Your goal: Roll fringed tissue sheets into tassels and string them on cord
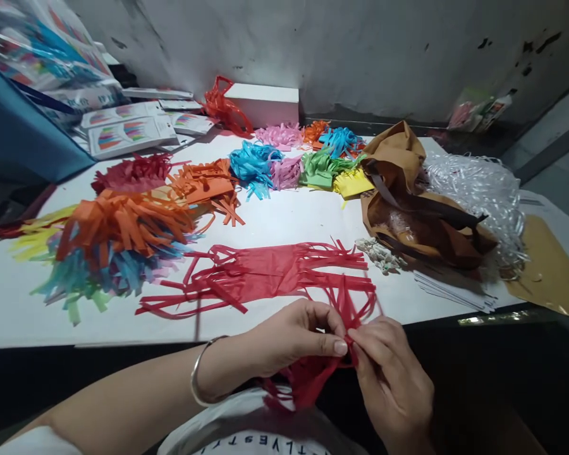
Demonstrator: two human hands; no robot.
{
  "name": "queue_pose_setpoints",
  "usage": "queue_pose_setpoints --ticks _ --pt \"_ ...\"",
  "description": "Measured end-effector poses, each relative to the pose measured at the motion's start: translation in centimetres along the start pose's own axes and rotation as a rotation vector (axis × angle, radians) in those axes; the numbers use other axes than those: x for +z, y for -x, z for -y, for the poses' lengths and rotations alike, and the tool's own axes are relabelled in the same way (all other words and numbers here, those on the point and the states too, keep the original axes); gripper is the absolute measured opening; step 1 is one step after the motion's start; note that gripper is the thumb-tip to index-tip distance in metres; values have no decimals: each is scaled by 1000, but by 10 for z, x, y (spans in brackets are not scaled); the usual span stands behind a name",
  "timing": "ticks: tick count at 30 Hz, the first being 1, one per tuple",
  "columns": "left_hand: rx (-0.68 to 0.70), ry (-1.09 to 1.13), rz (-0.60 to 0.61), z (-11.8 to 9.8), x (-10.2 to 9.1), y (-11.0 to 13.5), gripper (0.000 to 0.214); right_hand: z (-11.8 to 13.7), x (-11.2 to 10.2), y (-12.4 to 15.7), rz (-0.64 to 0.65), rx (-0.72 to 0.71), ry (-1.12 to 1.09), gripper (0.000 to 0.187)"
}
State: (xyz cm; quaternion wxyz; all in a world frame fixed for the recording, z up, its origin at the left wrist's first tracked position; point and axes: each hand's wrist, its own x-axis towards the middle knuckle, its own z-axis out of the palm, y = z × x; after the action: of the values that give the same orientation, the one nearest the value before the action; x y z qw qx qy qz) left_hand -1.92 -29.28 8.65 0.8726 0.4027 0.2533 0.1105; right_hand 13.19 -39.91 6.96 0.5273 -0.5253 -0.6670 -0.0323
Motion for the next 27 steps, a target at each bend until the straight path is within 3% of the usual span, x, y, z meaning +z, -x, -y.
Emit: queue_pose_setpoints --ticks 3,5,7,10,12,16,20,23,27 --pt "69 0 -51 6 9 -6 35 3 6 9 -62 193 -119 26" --pt "57 9 -46 9 11 -9 37 1 6 13 -89 216 -88 26" --pt "-19 -11 1 10 10 -11 40 -5 0 13 -111 150 28 26" --pt "-128 -135 107 4 6 -9 41 -17 -14 8 -91 -59 234 27" --pt "-117 -273 133 -5 3 -8 36 -25 -22 6 -24 -170 291 27" --pt "-9 -446 125 -18 0 -10 37 -33 -27 6 86 -242 306 27" --pt "-88 -341 157 -14 -1 -15 38 -33 -22 6 104 -285 332 25" --pt "-118 -213 117 -8 -2 -16 36 -29 -16 4 47 -229 250 23" --pt "-45 -193 66 -2 -1 -16 35 -20 -8 6 -14 -14 74 19"
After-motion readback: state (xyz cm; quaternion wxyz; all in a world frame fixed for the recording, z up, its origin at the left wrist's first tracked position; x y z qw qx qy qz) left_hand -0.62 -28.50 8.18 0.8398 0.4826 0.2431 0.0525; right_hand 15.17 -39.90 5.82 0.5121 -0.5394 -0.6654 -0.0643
